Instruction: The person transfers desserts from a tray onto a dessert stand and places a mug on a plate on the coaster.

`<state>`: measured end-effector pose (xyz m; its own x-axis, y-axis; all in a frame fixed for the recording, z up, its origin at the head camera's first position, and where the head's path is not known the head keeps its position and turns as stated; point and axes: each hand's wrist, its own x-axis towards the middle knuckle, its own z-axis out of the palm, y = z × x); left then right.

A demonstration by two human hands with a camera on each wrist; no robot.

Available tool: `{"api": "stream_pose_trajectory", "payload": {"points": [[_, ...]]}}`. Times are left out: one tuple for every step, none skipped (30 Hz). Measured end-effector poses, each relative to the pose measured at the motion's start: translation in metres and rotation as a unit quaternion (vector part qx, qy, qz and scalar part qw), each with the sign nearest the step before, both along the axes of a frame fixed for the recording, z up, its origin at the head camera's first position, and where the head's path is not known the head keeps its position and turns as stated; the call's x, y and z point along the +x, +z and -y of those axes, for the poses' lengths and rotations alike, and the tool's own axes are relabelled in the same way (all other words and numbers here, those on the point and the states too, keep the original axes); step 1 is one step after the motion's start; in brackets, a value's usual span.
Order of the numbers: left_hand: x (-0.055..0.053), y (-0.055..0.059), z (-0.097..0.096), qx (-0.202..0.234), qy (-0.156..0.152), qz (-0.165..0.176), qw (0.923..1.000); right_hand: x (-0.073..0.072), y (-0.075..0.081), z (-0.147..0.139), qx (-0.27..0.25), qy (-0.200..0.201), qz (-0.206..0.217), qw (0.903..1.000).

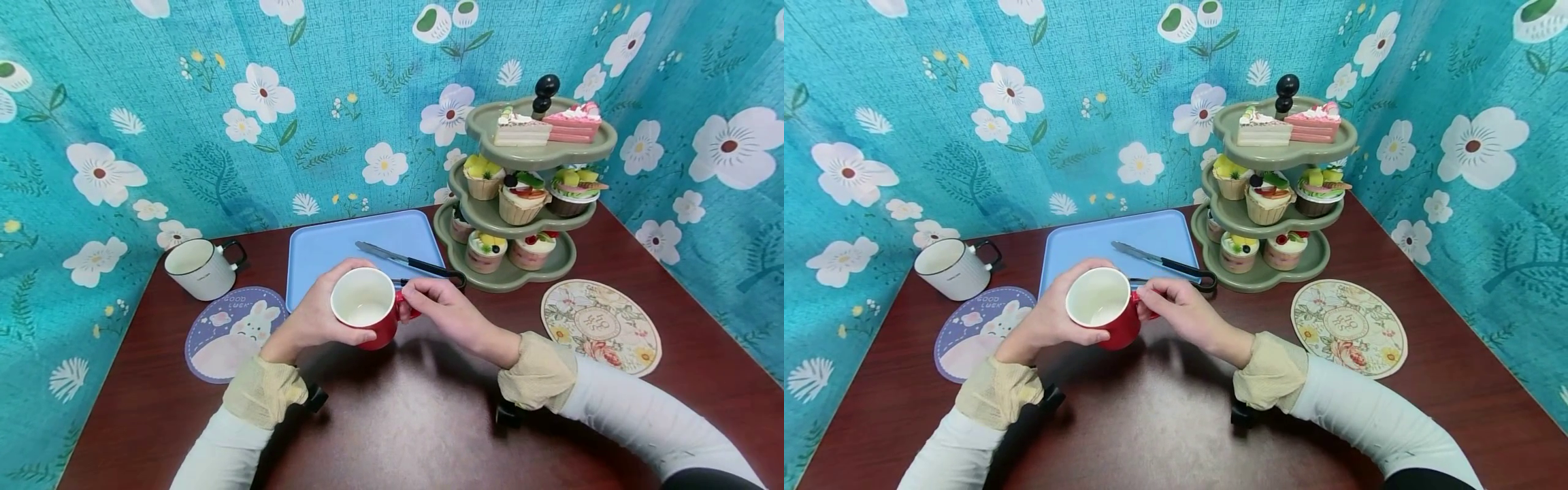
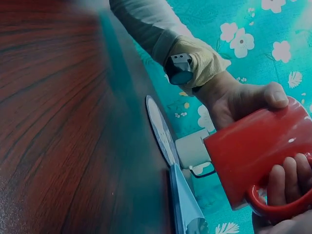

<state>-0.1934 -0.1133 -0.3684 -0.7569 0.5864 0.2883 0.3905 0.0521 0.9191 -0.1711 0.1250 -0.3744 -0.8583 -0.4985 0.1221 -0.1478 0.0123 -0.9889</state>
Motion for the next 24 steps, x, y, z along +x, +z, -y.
{"api": "stream_pose_trajectory", "payload": {"points": [[-0.0003, -0.0003, -0.0001, 0.000, 0.000, -0.002, 1.0000, 0.0001, 0.0000, 0.0006, 0.004, -0.004, -0.003, 1.0000], [-0.0004, -0.0006, -0.0001, 0.000, -0.001, -0.003, 1.0000, 0.0003, 0.0001, 0.0012, 0.008, -0.007, -0.005, 0.9999], [-0.0006, -0.0009, -0.0002, 0.000, -0.001, -0.004, 1.0000, 0.0006, 0.0002, 0.0018, 0.011, -0.011, -0.005, 0.9999], [-0.0006, -0.0010, -0.0002, -0.001, -0.002, -0.005, 1.0000, 0.0009, 0.0003, 0.0022, 0.014, -0.015, -0.005, 0.9998], [-0.0006, -0.0012, -0.0003, -0.001, -0.004, -0.005, 1.0000, 0.0013, 0.0005, 0.0026, 0.014, -0.017, -0.003, 0.9997], [-0.0005, -0.0014, -0.0004, -0.002, -0.004, -0.005, 1.0000, 0.0018, 0.0006, 0.0030, 0.015, -0.019, 0.000, 0.9997], [-0.0005, -0.0015, -0.0006, -0.002, -0.005, -0.005, 1.0000, 0.0023, 0.0008, 0.0032, 0.014, -0.020, 0.003, 0.9997], [-0.0004, -0.0019, -0.0007, -0.003, -0.006, -0.002, 1.0000, 0.0025, 0.0011, 0.0035, 0.014, -0.019, 0.006, 0.9997], [-0.0001, -0.0021, -0.0008, -0.003, -0.007, 0.002, 1.0000, 0.0026, 0.0014, 0.0035, 0.014, -0.016, 0.008, 0.9997], [0.0003, -0.0025, -0.0008, -0.004, -0.008, 0.006, 0.9999, 0.0027, 0.0019, 0.0034, 0.016, -0.011, 0.012, 0.9998], [0.0006, -0.0031, -0.0007, -0.005, -0.009, 0.009, 0.9999, 0.0025, 0.0022, 0.0031, 0.018, -0.003, 0.015, 0.9997], [0.0010, -0.0040, -0.0003, -0.006, -0.009, 0.013, 0.9999, 0.0023, 0.0028, 0.0026, 0.020, 0.006, 0.018, 0.9996], [0.0015, -0.0048, 0.0000, -0.007, -0.011, 0.015, 0.9998, 0.0021, 0.0034, 0.0021, 0.022, 0.017, 0.021, 0.9994], [0.0021, -0.0057, 0.0004, -0.009, -0.012, 0.018, 0.9997, 0.0016, 0.0035, 0.0018, 0.023, 0.027, 0.028, 0.9990], [0.0028, -0.0064, 0.0008, -0.011, -0.013, 0.020, 0.9997, 0.0014, 0.0034, 0.0016, 0.024, 0.035, 0.033, 0.9986], [0.0034, -0.0074, 0.0010, -0.013, -0.014, 0.020, 0.9996, 0.0013, 0.0034, 0.0019, 0.024, 0.039, 0.040, 0.9982], [0.0038, -0.0081, 0.0011, -0.015, -0.014, 0.020, 0.9996, 0.0014, 0.0028, 0.0022, 0.024, 0.039, 0.045, 0.9980], [0.0043, -0.0087, 0.0008, -0.016, -0.015, 0.021, 0.9995, 0.0017, 0.0020, 0.0031, 0.023, 0.035, 0.051, 0.9978], [0.0048, -0.0089, 0.0005, -0.017, -0.016, 0.022, 0.9995, 0.0021, 0.0009, 0.0042, 0.022, 0.029, 0.058, 0.9977], [0.0051, -0.0090, 0.0001, -0.018, -0.017, 0.022, 0.9994, 0.0026, -0.0004, 0.0052, 0.018, 0.021, 0.063, 0.9976], [0.0052, -0.0089, -0.0005, -0.020, -0.017, 0.022, 0.9994, 0.0032, -0.0016, 0.0062, 0.016, 0.013, 0.065, 0.9977], [0.0053, -0.0087, -0.0010, -0.021, -0.017, 0.022, 0.9994, 0.0039, -0.0027, 0.0069, 0.013, 0.006, 0.067, 0.9976], [0.0053, -0.0081, -0.0015, -0.022, -0.017, 0.023, 0.9994, 0.0045, -0.0037, 0.0072, 0.010, 0.000, 0.066, 0.9978], [0.0054, -0.0077, -0.0020, -0.023, -0.017, 0.024, 0.9993, 0.0048, -0.0050, 0.0072, 0.005, -0.004, 0.064, 0.9979]]}}
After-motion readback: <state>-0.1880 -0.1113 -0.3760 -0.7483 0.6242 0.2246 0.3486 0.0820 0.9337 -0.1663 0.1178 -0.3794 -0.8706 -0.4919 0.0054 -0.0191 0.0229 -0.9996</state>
